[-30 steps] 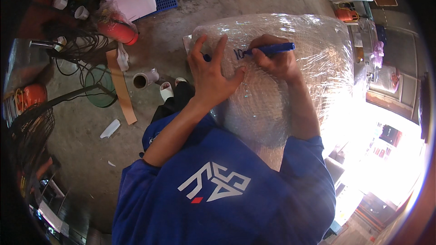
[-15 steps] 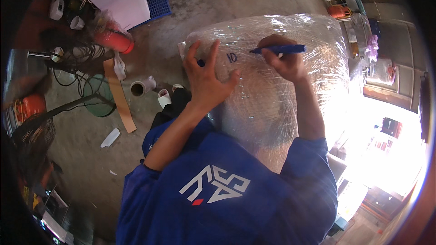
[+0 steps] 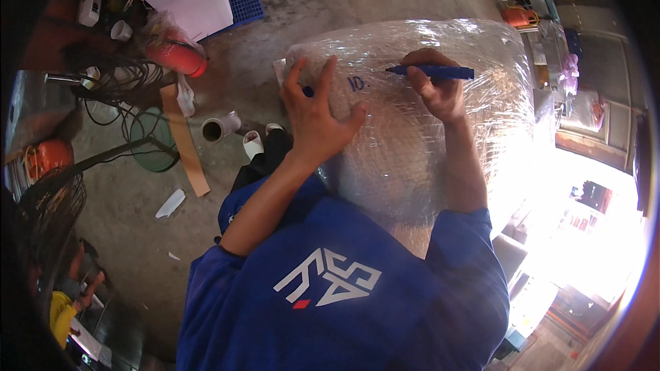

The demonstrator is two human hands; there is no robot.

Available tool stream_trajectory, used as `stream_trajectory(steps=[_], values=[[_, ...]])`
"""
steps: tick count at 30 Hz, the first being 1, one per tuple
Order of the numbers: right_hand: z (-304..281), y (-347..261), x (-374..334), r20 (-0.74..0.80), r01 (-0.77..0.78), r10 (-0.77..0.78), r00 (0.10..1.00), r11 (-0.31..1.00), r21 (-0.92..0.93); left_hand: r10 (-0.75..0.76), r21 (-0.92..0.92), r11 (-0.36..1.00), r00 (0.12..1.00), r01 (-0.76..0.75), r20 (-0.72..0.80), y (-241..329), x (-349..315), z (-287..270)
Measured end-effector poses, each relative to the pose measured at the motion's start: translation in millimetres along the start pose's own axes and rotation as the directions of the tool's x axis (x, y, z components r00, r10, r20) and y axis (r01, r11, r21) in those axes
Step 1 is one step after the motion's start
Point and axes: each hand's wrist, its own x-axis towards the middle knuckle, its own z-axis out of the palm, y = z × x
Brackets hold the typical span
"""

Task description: The person picks up a blue marker and writes on the bubble wrap covering a large wrapped package. They write an arrow and several lines of text on the top surface, then move to the side and continue writing additional labels on the bubble wrap.

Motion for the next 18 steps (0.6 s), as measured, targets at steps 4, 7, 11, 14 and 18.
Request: stream_trajectory(steps=[4, 7, 11, 14, 18], values=[[1.8, 4.4, 1.9, 0.139, -0.017, 0.025, 0.99, 0.998, -0.062, 0.009, -0.007, 1.0, 1.0, -0.009, 0.008, -0.2, 1.5, 0.5], [5.6, 5.9, 1.7, 0.148, -0.039, 0.043, 0.988, 0.999, -0.03, 0.004, -0.021, 1.0, 1.0, -0.004, 0.011, -0.4, 1.2, 0.1], [7.3, 5.6, 2.4, 0.177, -0.042, 0.044, 0.983, 0.999, -0.012, 0.001, -0.018, 1.0, 1.0, 0.0, 0.023, -1.1, 1.0, -0.2], [7.1, 4.7, 2.6, 0.181, -0.034, 0.044, 0.982, 0.998, -0.059, 0.006, -0.006, 1.0, 1.0, -0.006, 0.027, -1.2, 0.7, -0.2], [7.6, 3.0, 2.9, 0.188, -0.055, 0.072, 0.98, 0.994, -0.093, 0.004, -0.018, 1.0, 1.0, -0.004, 0.029, -0.8, 0.8, -0.4]])
